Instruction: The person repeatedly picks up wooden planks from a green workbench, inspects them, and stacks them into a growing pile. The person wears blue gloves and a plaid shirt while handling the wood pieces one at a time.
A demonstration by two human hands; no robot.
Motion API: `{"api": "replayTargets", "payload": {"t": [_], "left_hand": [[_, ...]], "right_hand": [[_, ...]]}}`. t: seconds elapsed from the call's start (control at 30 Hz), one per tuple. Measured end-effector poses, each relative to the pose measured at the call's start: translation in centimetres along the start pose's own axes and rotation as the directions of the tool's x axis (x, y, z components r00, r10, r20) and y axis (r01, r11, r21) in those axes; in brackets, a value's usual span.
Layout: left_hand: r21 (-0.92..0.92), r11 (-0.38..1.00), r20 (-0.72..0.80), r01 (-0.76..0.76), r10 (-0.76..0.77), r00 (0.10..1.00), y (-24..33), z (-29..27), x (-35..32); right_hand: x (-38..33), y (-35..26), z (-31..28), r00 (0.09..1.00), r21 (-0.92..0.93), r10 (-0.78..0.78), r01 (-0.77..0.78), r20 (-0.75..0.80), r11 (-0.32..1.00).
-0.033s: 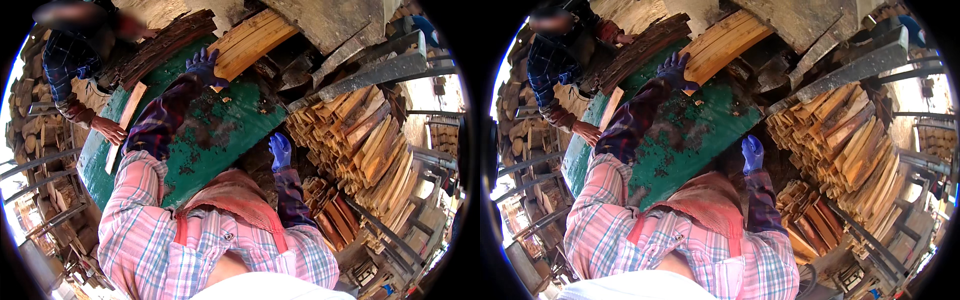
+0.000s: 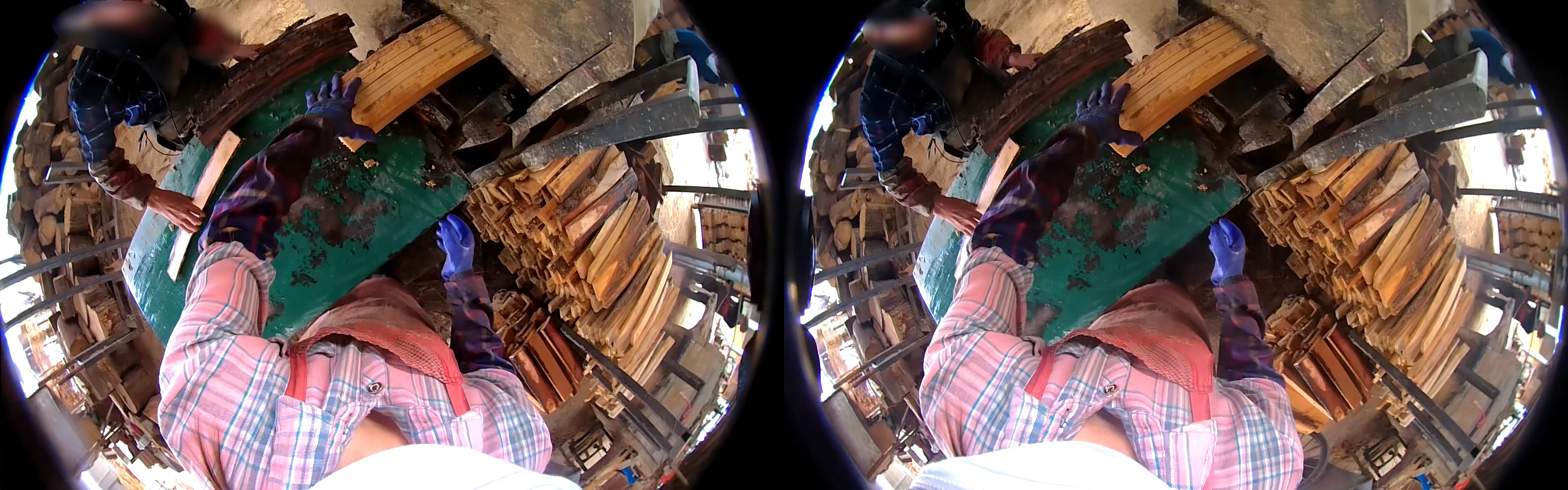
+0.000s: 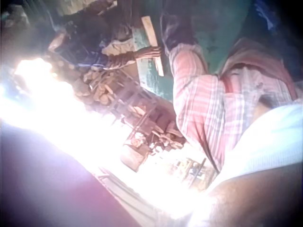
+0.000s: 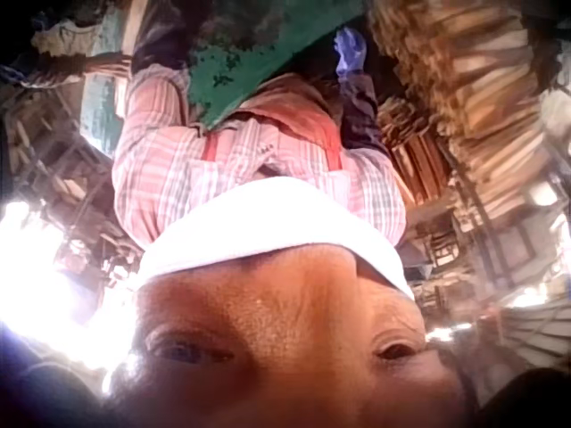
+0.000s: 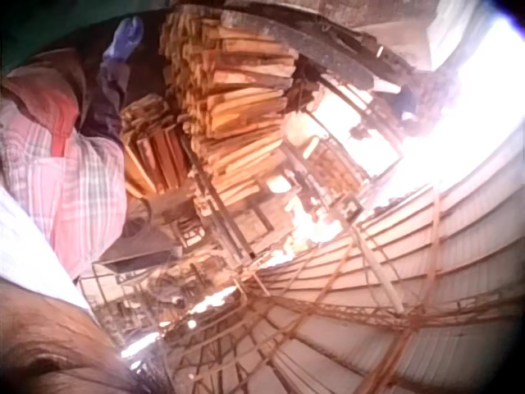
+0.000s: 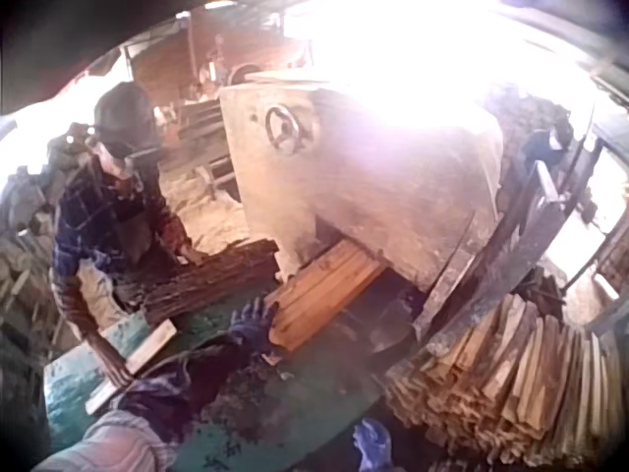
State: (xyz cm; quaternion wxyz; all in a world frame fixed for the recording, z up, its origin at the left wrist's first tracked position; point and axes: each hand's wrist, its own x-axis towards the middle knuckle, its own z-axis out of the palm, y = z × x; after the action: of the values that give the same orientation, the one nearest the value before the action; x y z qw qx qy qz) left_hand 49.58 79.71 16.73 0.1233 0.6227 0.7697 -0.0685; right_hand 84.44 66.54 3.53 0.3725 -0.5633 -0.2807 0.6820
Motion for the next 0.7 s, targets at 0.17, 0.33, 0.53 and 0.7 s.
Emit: {"api": "replayTargets", "payload": {"t": [0.17,0.33,0.53,0.7], "left_hand": [[-0.08,0.996,-0.08,-0.038,0.031,0.996,-1.2,1.1,-0.8],[-0.166,0.985,-0.169,0.053,-0.081,0.982,-1.0,4.4,-8.2],[-0.198,0.972,-0.264,0.126,-0.177,0.948,-8.5,10.9,-30.0],[-0.249,0.899,-0.235,0.361,-0.418,0.878,-11.7,16.1,-55.3]], "right_hand": [[1.9,0.6,2.9,0.98,0.096,-0.165,0.176,-0.11,0.98],[1.1,-1.1,7.9,0.96,0.046,-0.266,0.263,0.089,0.964],[-5.3,5.3,19.8,0.925,-0.059,-0.345,0.357,0.161,0.932],[-24.3,13.4,27.7,0.85,-0.091,-0.017,0.076,0.527,0.993]]}}
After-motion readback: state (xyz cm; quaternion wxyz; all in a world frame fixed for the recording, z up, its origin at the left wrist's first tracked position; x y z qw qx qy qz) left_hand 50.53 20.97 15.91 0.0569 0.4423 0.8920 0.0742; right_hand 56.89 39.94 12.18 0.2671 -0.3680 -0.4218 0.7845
